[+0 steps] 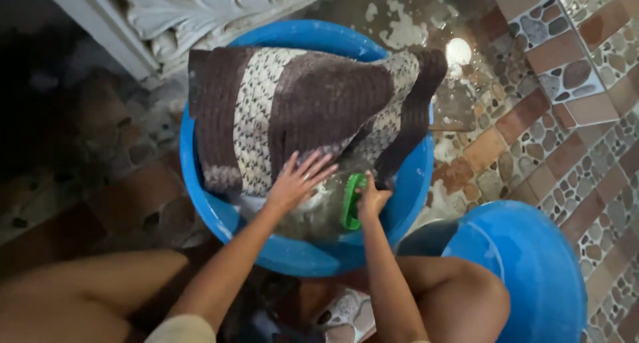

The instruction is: Manually scrub a circular rug in a blue basin using a brush and soap.

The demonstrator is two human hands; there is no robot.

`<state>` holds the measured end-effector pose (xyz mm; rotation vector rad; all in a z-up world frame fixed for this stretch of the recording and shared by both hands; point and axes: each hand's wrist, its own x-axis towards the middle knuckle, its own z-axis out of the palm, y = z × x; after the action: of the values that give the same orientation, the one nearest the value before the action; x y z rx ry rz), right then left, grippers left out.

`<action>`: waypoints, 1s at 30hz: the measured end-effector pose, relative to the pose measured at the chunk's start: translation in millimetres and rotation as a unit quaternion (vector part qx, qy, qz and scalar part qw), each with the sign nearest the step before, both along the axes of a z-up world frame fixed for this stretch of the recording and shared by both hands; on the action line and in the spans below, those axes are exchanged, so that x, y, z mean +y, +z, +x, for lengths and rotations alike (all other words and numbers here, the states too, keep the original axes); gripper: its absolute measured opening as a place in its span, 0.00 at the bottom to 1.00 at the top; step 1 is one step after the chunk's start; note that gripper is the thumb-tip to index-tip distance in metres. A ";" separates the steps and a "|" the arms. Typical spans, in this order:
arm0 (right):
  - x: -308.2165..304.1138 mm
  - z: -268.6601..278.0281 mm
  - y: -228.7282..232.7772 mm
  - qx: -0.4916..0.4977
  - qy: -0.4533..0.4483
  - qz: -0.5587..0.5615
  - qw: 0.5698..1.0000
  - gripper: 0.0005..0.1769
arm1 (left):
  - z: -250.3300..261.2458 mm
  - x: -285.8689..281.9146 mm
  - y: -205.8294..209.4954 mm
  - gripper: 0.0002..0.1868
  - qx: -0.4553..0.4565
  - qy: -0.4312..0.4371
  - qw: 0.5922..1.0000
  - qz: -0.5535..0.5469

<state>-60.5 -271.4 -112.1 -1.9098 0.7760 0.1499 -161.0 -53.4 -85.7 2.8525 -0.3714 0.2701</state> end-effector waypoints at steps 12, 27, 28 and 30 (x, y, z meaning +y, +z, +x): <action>-82.7 54.9 -140.6 0.064 0.447 -0.263 0.853 0.34 | 13.2 11.6 -49.4 0.44 0.064 0.088 0.987 0.115; -39.2 18.4 -247.7 -0.012 0.276 -0.322 0.906 0.30 | 16.9 17.7 -82.9 0.27 0.351 0.014 0.893 0.280; -65.6 -2.0 -211.8 -0.008 0.274 -0.324 0.906 0.30 | 8.3 12.4 -85.1 0.27 0.352 0.009 0.893 0.279; -8.5 15.1 -151.3 -0.053 0.249 -0.268 0.929 0.30 | 8.1 13.6 -87.9 0.40 0.051 0.158 0.984 0.070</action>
<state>-45.4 -280.0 -263.3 -2.5895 0.2475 0.1536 -152.9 -39.8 -173.6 3.0414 0.0887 0.1600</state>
